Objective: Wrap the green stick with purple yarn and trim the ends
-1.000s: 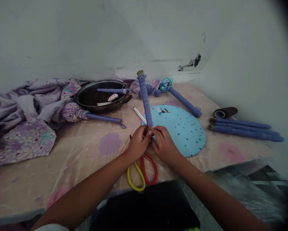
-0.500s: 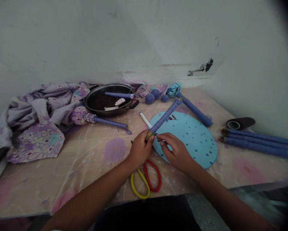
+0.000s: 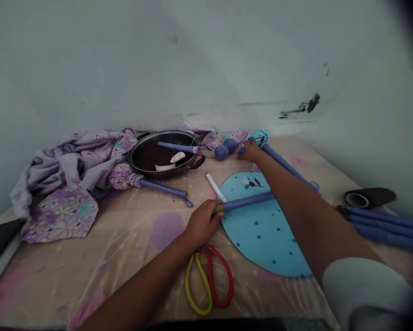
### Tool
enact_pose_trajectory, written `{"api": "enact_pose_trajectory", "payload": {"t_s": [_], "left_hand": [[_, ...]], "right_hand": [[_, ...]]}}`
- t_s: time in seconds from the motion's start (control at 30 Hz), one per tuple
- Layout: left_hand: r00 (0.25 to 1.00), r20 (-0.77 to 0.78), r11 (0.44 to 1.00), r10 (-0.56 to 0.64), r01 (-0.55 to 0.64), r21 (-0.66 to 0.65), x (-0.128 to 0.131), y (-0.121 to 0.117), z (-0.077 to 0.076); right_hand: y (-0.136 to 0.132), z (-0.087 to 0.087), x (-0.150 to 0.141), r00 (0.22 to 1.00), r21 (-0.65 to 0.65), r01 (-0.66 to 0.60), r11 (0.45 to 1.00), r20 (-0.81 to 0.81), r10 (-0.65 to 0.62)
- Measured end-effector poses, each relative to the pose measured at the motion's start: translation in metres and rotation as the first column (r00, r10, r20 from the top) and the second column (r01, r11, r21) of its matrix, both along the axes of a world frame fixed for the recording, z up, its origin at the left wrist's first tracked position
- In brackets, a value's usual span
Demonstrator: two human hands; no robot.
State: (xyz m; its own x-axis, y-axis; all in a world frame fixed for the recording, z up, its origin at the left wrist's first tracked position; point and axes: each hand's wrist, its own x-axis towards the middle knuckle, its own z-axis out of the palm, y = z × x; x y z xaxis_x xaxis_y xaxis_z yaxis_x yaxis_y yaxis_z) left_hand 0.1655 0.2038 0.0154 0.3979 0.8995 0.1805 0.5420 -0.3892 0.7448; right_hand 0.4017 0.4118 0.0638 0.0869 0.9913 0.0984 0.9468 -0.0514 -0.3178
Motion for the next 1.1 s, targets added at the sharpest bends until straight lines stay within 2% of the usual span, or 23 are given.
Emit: {"api": "enact_pose_trajectory", "payload": {"t_s": [0.1,0.27,0.33,0.4,0.43,0.47,0.53,0.57,0.6,0.63,0.67,0.73,0.87,0.93,1.1], "left_hand": [[1.0,-0.012,0.999,0.027,-0.027,-0.028,0.001,0.002,0.001],[0.999,-0.035,1.0,0.002,-0.003,-0.025,-0.001,0.002,0.002],[0.998,-0.052,1.0,-0.024,0.024,-0.017,-0.002,0.002,0.002],[0.996,-0.066,0.998,-0.056,0.056,-0.008,-0.004,0.003,0.001],[0.995,-0.068,0.998,-0.067,0.067,-0.003,-0.005,0.004,0.001],[0.995,-0.066,0.997,-0.074,0.075,0.004,-0.005,0.005,0.0],[0.995,-0.052,0.996,-0.082,0.083,0.022,-0.006,0.007,-0.001],[0.995,-0.044,0.995,-0.086,0.088,0.036,-0.007,0.007,-0.001],[0.994,-0.04,0.994,-0.099,0.101,0.047,-0.007,0.008,-0.001],[0.993,-0.045,0.992,-0.111,0.113,0.049,-0.007,0.008,0.0],[0.992,-0.046,0.991,-0.117,0.12,0.054,-0.007,0.007,0.0],[0.992,-0.044,0.991,-0.114,0.117,0.061,-0.007,0.006,0.0],[0.994,-0.035,0.99,-0.106,0.109,0.09,-0.006,0.004,0.0],[0.994,-0.033,0.989,-0.101,0.104,0.1,-0.006,0.004,0.001],[0.991,-0.013,0.986,-0.13,0.131,0.105,-0.006,0.002,0.002]], "right_hand": [[-0.002,-0.016,0.005,0.999,0.016,-0.032,0.999,-0.041,0.033],[-0.013,-0.012,0.012,0.979,0.059,-0.085,0.995,-0.182,0.094],[-0.033,-0.008,0.012,0.954,0.079,-0.101,0.992,-0.276,0.119],[-0.067,-0.004,0.007,0.892,0.095,-0.146,0.985,-0.417,0.172],[-0.088,-0.003,0.003,0.741,0.116,-0.202,0.973,-0.631,0.229],[-0.11,-0.002,-0.001,0.555,0.116,-0.275,0.954,-0.791,0.256],[-0.15,0.0,-0.01,0.209,0.129,-0.384,0.914,-0.952,0.222],[-0.166,0.0,-0.015,0.093,0.127,-0.435,0.892,-0.978,0.185],[-0.179,0.0,-0.019,0.011,0.139,-0.472,0.871,-0.987,0.163],[-0.188,-0.001,-0.022,-0.033,0.143,-0.489,0.861,-0.989,0.146],[-0.194,-0.002,-0.025,-0.051,0.15,-0.492,0.858,-0.988,0.143],[-0.199,-0.005,-0.027,-0.029,0.157,-0.481,0.863,-0.986,0.163],[-0.214,-0.009,-0.031,0.142,0.115,-0.449,0.886,-0.97,0.198],[-0.228,-0.01,-0.037,0.171,0.086,-0.428,0.9,-0.97,0.174],[-0.26,-0.017,-0.058,-0.019,0.06,-0.383,0.922,-0.998,0.057]]}}
